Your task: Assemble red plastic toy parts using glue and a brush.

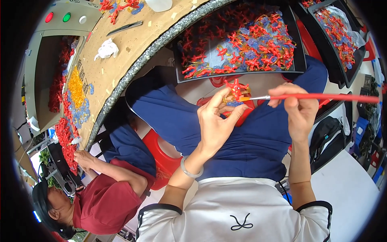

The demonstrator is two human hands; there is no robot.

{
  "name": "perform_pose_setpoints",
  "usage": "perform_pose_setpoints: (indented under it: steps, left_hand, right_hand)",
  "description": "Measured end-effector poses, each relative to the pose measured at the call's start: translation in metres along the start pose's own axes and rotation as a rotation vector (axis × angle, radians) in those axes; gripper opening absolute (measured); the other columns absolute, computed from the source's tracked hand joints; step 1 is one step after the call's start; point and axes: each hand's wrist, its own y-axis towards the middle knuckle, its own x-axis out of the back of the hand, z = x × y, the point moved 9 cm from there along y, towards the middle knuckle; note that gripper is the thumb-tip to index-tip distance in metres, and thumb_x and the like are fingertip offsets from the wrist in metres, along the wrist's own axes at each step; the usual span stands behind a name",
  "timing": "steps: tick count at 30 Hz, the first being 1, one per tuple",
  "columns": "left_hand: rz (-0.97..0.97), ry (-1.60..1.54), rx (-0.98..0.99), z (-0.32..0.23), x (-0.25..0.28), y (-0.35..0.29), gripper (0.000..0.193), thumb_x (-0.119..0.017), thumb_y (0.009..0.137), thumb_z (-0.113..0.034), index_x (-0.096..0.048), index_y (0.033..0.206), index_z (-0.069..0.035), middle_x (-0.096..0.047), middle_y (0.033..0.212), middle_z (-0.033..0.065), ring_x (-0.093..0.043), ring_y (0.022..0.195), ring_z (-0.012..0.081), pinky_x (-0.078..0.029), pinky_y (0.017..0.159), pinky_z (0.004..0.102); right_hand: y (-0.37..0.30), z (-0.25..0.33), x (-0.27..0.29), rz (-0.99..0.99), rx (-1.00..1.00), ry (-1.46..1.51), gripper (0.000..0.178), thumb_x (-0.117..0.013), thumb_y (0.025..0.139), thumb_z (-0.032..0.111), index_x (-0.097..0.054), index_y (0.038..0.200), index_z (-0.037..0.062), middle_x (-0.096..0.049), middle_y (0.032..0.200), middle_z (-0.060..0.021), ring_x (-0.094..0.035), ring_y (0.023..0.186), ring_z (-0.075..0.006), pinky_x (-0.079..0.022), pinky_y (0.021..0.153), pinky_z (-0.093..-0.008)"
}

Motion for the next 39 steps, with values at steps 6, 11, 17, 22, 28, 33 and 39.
perform_pose_setpoints:
  steps: [6,11,17,22,28,33,39]
  left_hand:
    - [-0.043,0.277,-0.127,-0.013,0.003,-0.002,0.046,-0.075,0.075,0.003,-0.056,0.116,0.009,-0.067,0.099,0.0175,-0.068,0.084,0.0175,-0.056,0.068,0.0265]
    - [-0.036,0.31,-0.163,-0.016,0.001,-0.003,0.045,-0.078,0.074,-0.002,-0.058,0.114,0.008,-0.069,0.096,0.0186,-0.07,0.077,0.0171,-0.055,0.064,0.0276]
    - [-0.018,0.05,0.064,0.006,0.006,-0.003,0.045,-0.077,0.073,0.0,-0.057,0.113,0.007,-0.07,0.094,0.0157,-0.069,0.076,0.014,-0.055,0.064,0.0265]
    - [0.01,0.317,-0.071,-0.015,0.001,-0.001,0.042,-0.075,0.074,0.007,-0.057,0.112,0.01,-0.068,0.096,0.0138,-0.066,0.085,0.0136,-0.057,0.068,0.0242]
    - [-0.021,0.405,-0.177,-0.022,0.001,0.0,0.047,-0.078,0.069,0.0,-0.06,0.113,0.002,-0.068,0.097,0.0172,-0.071,0.074,0.0207,-0.055,0.063,0.0272]
    - [-0.038,0.39,-0.253,-0.027,0.001,0.0,0.048,-0.078,0.068,0.001,-0.062,0.113,0.001,-0.068,0.1,0.0165,-0.069,0.085,0.0219,-0.055,0.072,0.0278]
    - [0.095,0.193,-0.195,-0.019,-0.004,0.001,0.052,-0.074,0.073,0.009,-0.055,0.121,0.006,-0.063,0.114,0.0129,-0.064,0.099,0.0187,-0.054,0.084,0.0299]
  right_hand:
    - [0.0,0.01,-0.01,0.025,0.166,-0.554,0.014,-0.066,0.084,0.011,-0.069,0.091,-0.0004,-0.065,0.076,-0.0081,-0.059,0.066,-0.0178,-0.046,0.064,-0.0281]
    - [0.002,0.022,-0.03,0.119,0.182,-0.49,0.007,-0.067,0.082,0.01,-0.068,0.083,0.0028,-0.066,0.074,-0.0058,-0.058,0.066,-0.0201,-0.043,0.063,-0.0304]
    - [0.005,0.033,-0.027,0.049,0.331,-0.599,0.008,-0.069,0.08,0.012,-0.067,0.079,0.0038,-0.065,0.073,-0.0061,-0.058,0.064,-0.0228,-0.042,0.064,-0.0323]
    - [0.008,0.035,-0.027,0.055,0.33,-0.748,0.007,-0.069,0.08,0.011,-0.067,0.08,0.0035,-0.066,0.074,-0.0064,-0.06,0.068,-0.0231,-0.043,0.067,-0.0319]
    - [0.006,0.028,-0.042,0.197,0.257,-0.547,0.007,-0.067,0.08,0.01,-0.066,0.079,0.0034,-0.066,0.073,-0.0061,-0.059,0.066,-0.0229,-0.042,0.067,-0.0325]
    - [0.01,0.022,-0.028,0.188,0.139,-0.408,0.01,-0.065,0.083,0.011,-0.067,0.082,0.0019,-0.067,0.077,-0.0072,-0.06,0.068,-0.0228,-0.043,0.067,-0.0326]
    - [0.011,0.022,-0.023,0.187,0.141,-0.42,0.011,-0.065,0.083,0.011,-0.068,0.081,0.0009,-0.068,0.078,-0.0088,-0.061,0.067,-0.0222,-0.043,0.068,-0.0324]
